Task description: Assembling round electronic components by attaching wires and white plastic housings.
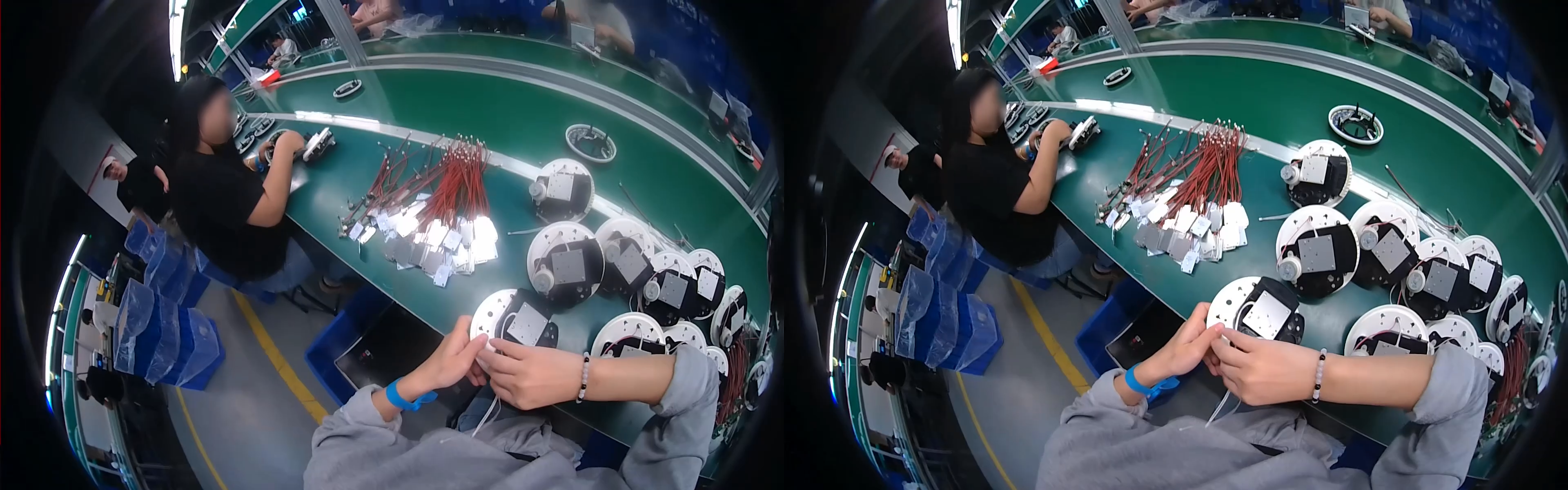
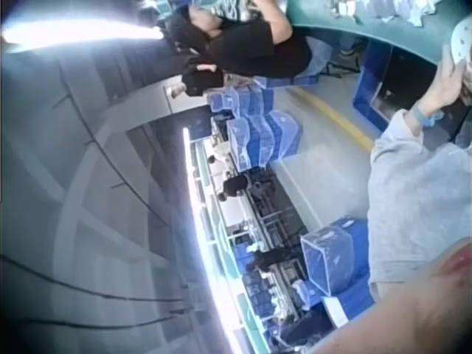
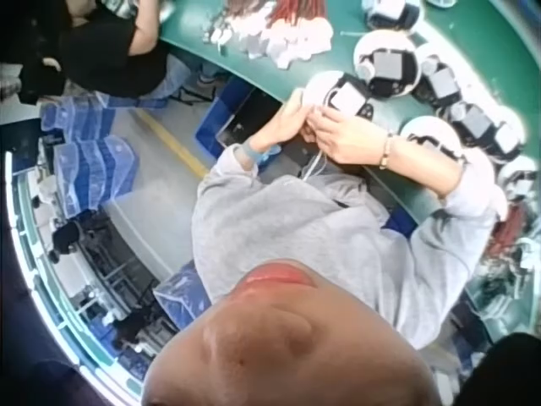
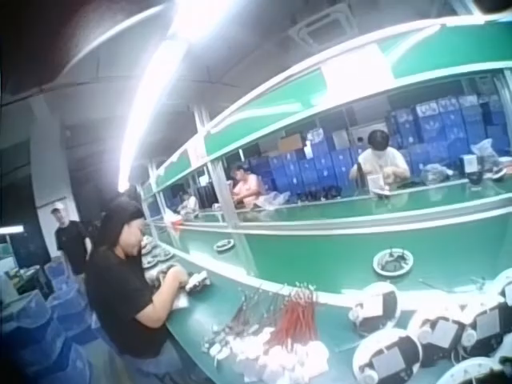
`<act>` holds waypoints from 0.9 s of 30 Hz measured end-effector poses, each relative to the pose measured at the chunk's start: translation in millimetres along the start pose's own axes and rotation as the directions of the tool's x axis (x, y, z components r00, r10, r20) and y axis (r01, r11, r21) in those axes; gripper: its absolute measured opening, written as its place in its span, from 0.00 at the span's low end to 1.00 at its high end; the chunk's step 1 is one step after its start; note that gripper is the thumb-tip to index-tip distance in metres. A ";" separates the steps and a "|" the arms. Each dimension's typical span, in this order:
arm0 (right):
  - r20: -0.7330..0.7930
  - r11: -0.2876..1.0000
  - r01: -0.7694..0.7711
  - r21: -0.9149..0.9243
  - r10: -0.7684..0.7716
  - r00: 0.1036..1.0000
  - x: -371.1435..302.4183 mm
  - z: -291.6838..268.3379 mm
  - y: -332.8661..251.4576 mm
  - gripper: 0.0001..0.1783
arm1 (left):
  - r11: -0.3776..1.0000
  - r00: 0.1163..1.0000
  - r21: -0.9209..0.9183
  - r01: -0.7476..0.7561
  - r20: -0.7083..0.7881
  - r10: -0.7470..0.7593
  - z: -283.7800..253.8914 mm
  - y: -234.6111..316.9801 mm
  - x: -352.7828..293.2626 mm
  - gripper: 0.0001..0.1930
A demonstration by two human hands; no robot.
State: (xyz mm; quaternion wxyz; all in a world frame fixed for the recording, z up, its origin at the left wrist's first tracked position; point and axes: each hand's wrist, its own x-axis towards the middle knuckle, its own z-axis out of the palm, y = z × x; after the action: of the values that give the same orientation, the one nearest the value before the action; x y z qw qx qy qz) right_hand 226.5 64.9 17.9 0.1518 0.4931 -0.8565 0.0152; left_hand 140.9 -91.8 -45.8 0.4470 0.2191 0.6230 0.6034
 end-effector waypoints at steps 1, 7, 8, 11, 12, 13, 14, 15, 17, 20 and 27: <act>-0.050 0.997 -0.009 0.073 0.013 0.999 -0.1 -1.0 1.6 0.10 | 0.999 1.000 0.018 -0.027 -0.009 0.027 -0.8 -2.5 0.5 0.12; 0.016 0.306 -0.285 0.909 0.655 0.755 -3.1 -14.9 11.7 0.04 | 0.994 0.994 -0.098 0.041 0.101 -0.031 2.5 -4.8 -1.7 0.18; -0.108 0.344 -0.199 0.918 0.698 0.707 1.5 -13.4 16.0 0.05 | 0.996 0.997 -0.085 0.035 0.072 -0.029 6.0 0.6 -3.2 0.18; -0.164 0.365 -0.168 0.916 0.722 0.672 8.6 -31.2 21.5 0.07 | 1.000 0.999 -0.006 -0.023 0.035 0.023 6.2 4.9 -1.1 0.15; -0.178 0.413 -0.205 0.887 0.717 0.674 7.7 -32.8 24.0 0.08 | 0.999 0.997 -0.012 0.030 0.076 -0.029 5.0 2.3 1.6 0.15; -0.190 0.459 -0.243 0.854 0.712 0.676 6.8 -33.5 26.0 0.10 | 0.996 0.990 -0.017 0.083 0.118 -0.080 3.8 1.1 3.8 0.15; -0.212 0.487 -0.253 0.836 0.713 0.669 7.1 -33.5 27.3 0.10 | 0.996 0.989 -0.042 0.080 0.128 -0.074 5.6 1.1 4.6 0.15; -0.209 0.452 -0.250 0.856 0.745 0.634 7.3 -31.8 26.8 0.09 | 0.994 0.988 -0.033 0.101 0.122 -0.097 6.0 1.4 6.6 0.16; -0.171 0.427 -0.313 0.848 0.780 0.602 4.9 -37.5 31.1 0.08 | 0.998 0.996 0.012 0.069 0.050 -0.069 11.6 5.1 8.0 0.17; -0.229 0.426 -0.307 0.851 0.827 0.513 4.8 -45.9 38.0 0.07 | 0.999 0.999 -0.018 0.040 0.029 -0.039 13.3 -3.8 9.2 0.15; -0.373 0.483 -0.171 0.859 0.818 0.439 -1.2 -46.1 44.8 0.14 | 0.999 0.999 -0.036 -0.037 0.015 0.037 21.4 -7.9 11.4 0.12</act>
State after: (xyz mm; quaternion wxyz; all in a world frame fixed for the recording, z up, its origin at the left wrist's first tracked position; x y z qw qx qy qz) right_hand 200.3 96.9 67.0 0.2741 0.1438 -0.7384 0.5991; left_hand 154.9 -72.1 -53.8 0.4443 0.2271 0.6044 0.6210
